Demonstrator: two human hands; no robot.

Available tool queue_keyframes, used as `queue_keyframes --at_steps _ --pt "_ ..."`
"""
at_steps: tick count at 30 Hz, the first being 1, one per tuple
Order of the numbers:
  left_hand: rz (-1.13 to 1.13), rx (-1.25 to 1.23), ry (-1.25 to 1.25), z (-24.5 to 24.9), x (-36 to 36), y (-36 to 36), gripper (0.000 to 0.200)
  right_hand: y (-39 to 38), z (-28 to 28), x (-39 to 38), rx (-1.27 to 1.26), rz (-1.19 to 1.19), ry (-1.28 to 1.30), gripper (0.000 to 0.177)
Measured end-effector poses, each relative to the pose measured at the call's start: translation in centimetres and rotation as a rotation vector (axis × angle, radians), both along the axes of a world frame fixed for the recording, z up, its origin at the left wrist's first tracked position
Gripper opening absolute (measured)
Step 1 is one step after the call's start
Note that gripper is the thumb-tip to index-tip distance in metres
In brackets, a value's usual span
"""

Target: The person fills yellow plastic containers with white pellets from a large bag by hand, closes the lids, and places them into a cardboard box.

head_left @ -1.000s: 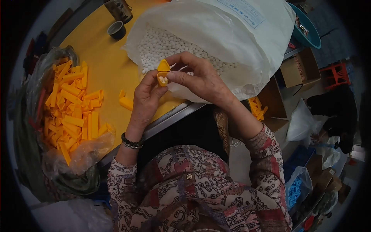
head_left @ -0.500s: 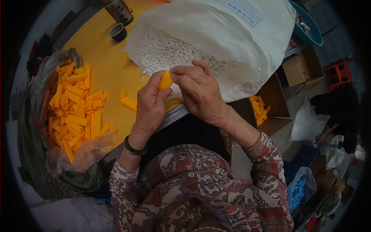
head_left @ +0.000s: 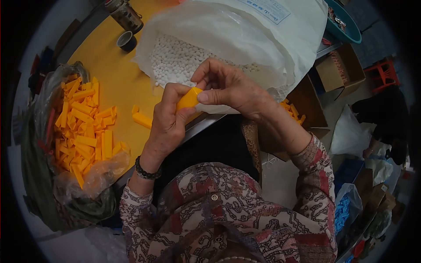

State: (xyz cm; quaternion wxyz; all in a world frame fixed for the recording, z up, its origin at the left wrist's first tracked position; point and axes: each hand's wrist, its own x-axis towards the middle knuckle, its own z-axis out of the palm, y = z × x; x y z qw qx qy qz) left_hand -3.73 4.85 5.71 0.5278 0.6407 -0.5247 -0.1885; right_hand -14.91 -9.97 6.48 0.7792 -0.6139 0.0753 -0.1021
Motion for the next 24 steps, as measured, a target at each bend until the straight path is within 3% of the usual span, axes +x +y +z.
queue_keyframes --at_steps 4,8,10,16,19,21,24 --pt "-0.037 0.092 -0.193 0.4 0.1 0.1 0.025 -0.4 -0.6 -0.1 0.041 0.067 0.009 0.028" --pt "-0.004 0.059 -0.153 -0.7 -0.3 -0.2 0.024 -0.2 -1.5 -0.2 0.044 0.048 -0.034 0.028" --pt "0.058 -0.012 0.205 -1.1 -0.6 -0.4 0.022 0.6 -1.6 -0.8 0.088 0.008 -0.064 0.027" --pt "0.059 0.052 0.172 -0.6 -2.1 0.1 0.024 3.4 -1.7 -2.7 -0.347 -0.304 -0.135 0.022" --pt "-0.016 0.102 -0.085 0.8 -3.5 1.2 0.025 4.3 -2.3 -4.8 -0.308 -0.354 -0.203 0.022" --pt "0.080 0.125 -0.110 0.5 -2.5 2.7 0.027 4.0 -2.5 -8.0 -0.312 -0.442 -0.144 0.022" --pt "0.373 0.362 -0.289 -1.9 2.9 7.0 0.027 2.4 -3.4 -13.8 -0.174 -0.707 0.053 0.022"
